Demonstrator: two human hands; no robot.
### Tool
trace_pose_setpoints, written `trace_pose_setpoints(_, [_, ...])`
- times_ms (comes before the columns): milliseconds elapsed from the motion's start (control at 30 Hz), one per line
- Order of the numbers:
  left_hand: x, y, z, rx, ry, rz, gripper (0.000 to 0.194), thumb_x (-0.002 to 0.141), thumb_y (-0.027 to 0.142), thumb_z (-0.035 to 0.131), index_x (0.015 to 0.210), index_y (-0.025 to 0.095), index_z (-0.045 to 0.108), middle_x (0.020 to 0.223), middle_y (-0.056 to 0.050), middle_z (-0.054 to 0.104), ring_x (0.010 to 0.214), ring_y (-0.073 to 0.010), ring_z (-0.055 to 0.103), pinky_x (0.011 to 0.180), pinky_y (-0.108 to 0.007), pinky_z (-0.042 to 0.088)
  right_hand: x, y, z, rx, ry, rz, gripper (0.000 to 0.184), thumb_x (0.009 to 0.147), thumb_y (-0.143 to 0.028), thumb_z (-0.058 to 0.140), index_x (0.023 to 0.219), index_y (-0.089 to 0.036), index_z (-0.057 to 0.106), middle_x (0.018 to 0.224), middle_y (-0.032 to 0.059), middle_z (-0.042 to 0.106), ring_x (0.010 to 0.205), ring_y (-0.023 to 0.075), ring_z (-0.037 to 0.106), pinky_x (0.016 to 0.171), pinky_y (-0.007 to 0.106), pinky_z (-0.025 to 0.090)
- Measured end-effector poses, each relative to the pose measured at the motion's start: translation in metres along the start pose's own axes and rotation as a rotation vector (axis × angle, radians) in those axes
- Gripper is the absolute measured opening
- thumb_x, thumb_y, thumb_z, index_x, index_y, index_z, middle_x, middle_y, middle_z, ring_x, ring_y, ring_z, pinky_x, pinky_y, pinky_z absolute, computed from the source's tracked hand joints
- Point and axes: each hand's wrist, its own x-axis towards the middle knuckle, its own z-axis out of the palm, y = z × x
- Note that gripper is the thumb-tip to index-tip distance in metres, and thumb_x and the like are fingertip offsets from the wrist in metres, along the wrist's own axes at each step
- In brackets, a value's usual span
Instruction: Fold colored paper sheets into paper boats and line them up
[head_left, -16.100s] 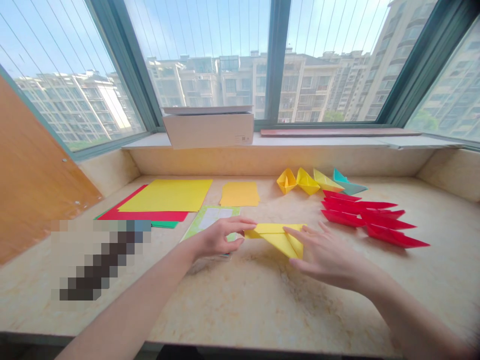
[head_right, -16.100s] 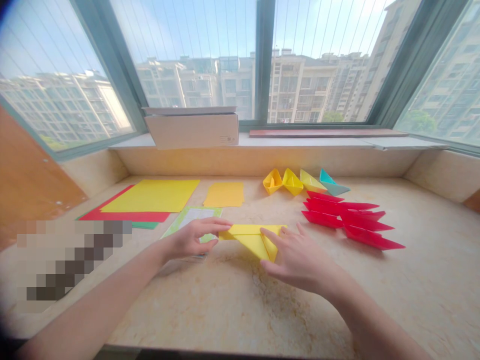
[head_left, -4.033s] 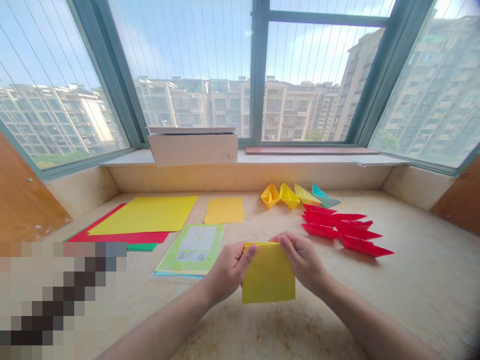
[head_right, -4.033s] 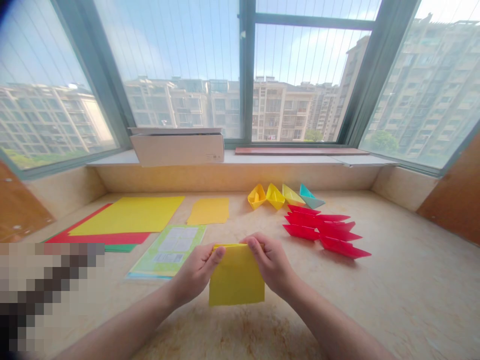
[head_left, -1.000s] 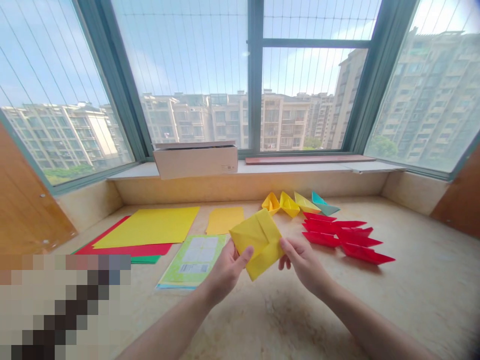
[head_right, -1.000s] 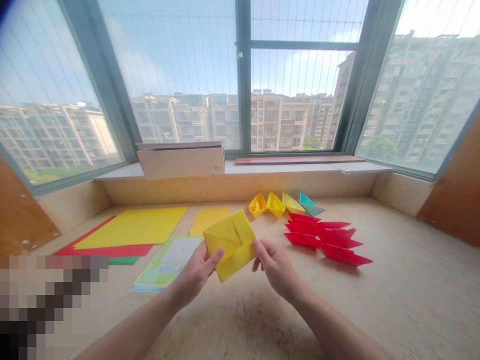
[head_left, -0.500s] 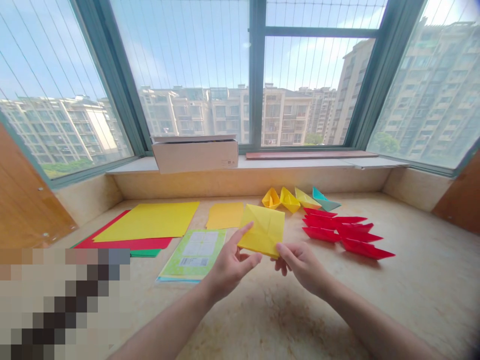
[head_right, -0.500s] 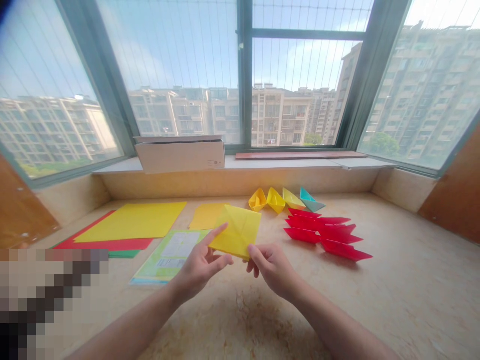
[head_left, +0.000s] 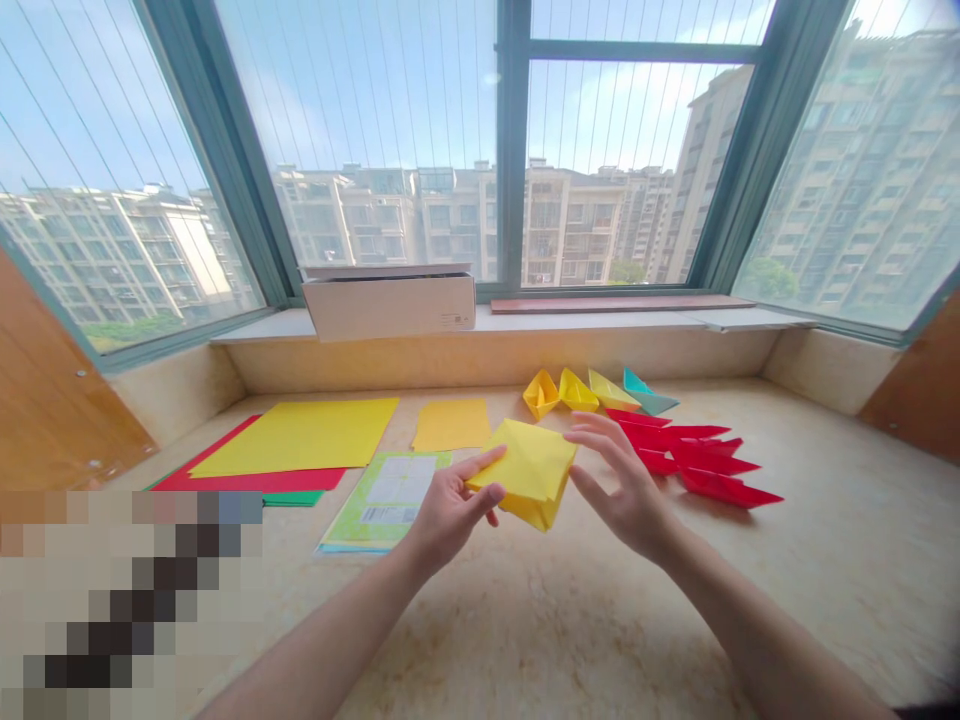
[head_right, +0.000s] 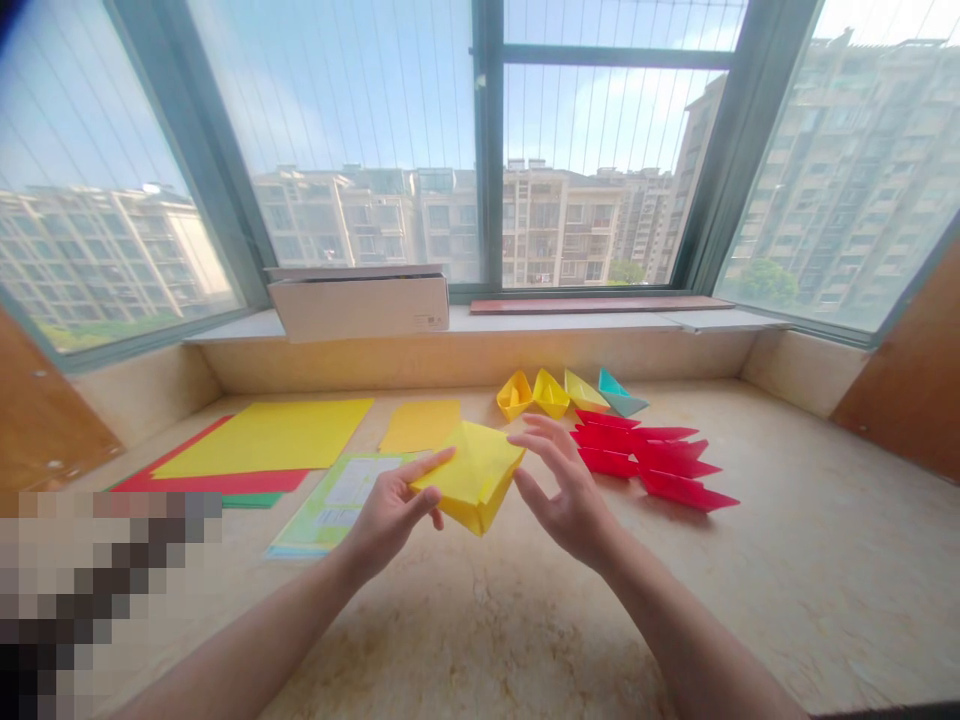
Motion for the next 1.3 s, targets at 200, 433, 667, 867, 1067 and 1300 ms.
trace_pose_setpoints(200, [0.000, -0.005, -0.004, 0.032, -0.041, 0.016, 0.085, 0.069, 0.063, 0.074, 0.133, 0.008, 0.059, 0.085, -0.011, 0.071, 0.058, -0.0135, 0.058, 0.055, -0.025, 0.048, -0.003, 0.000, -0.003, 0.082, -0.190, 0.036, 0.026, 0.096, -0.024, 0.053, 0.117, -0.027, 0.069, 0.147, 0.0111, 0.045, 0.129, 0.0280, 0.051, 0.105, 0.048, 0.045])
trace_pose_setpoints(433, [-0.002, -0.004, -0.008, 0.253, -0.186, 0.176, 0.071, 0.073, 0.052, 0.076, 0.132, 0.016, 0.061, 0.116, -0.015, 0.068, 0.094, -0.0263, 0.065, 0.078, -0.033, 0.054, -0.007, 0.006, -0.002, 0.127, -0.378, 0.072, 0.039, 0.093, -0.020, 0.059, 0.129, -0.035, 0.063, 0.152, 0.0087, 0.042, 0.136, 0.0283, 0.045, 0.104, 0.046, 0.048])
trace_pose_setpoints(667, [0.005, -0.014, -0.012, 0.365, -0.253, 0.353, 0.048, 0.091, 0.037, 0.059, 0.138, 0.028, 0.055, 0.139, -0.015, 0.055, 0.118, -0.0289, 0.058, 0.083, -0.036, 0.057, -0.009, 0.015, 0.003, 0.074, -0.333, -0.003, 0.041, 0.096, -0.017, 0.054, 0.132, -0.037, 0.060, 0.151, 0.0080, 0.045, 0.136, 0.0287, 0.046, 0.106, 0.051, 0.046])
trace_pose_setpoints(867, [0.008, -0.011, -0.018, 0.557, -0.293, 0.567, 0.043, 0.093, 0.026, 0.057, 0.137, 0.030, 0.056, 0.155, -0.014, 0.036, 0.139, -0.0310, 0.040, 0.109, -0.048, 0.040, -0.011, 0.010, 0.004, 0.039, -0.301, -0.072, 0.043, 0.095, -0.015, 0.054, 0.132, -0.038, 0.060, 0.150, 0.0074, 0.043, 0.136, 0.0285, 0.045, 0.104, 0.049, 0.047])
trace_pose_setpoints(1067, [0.007, -0.012, -0.019, 0.616, -0.289, 0.656, 0.047, 0.093, 0.022, 0.058, 0.139, 0.033, 0.052, 0.156, -0.012, 0.034, 0.138, -0.0299, 0.041, 0.110, -0.048, 0.040, -0.011, 0.004, 0.002, -0.062, -0.356, -0.133, 0.052, 0.093, -0.011, 0.053, 0.137, -0.038, 0.054, 0.152, 0.0080, 0.038, 0.137, 0.0290, 0.042, 0.106, 0.049, 0.045])
trace_pose_setpoints(1300, [0.003, -0.006, -0.014, 0.624, -0.254, 0.718, 0.048, 0.094, 0.021, 0.055, 0.141, 0.032, 0.050, 0.156, -0.012, 0.032, 0.140, -0.0304, 0.037, 0.111, -0.049, 0.039, -0.009, -0.002, 0.001, -0.106, -0.340, -0.155, 0.049, 0.092, -0.009, 0.054, 0.132, -0.037, 0.060, 0.152, 0.0072, 0.039, 0.138, 0.0292, 0.042, 0.109, 0.051, 0.042])
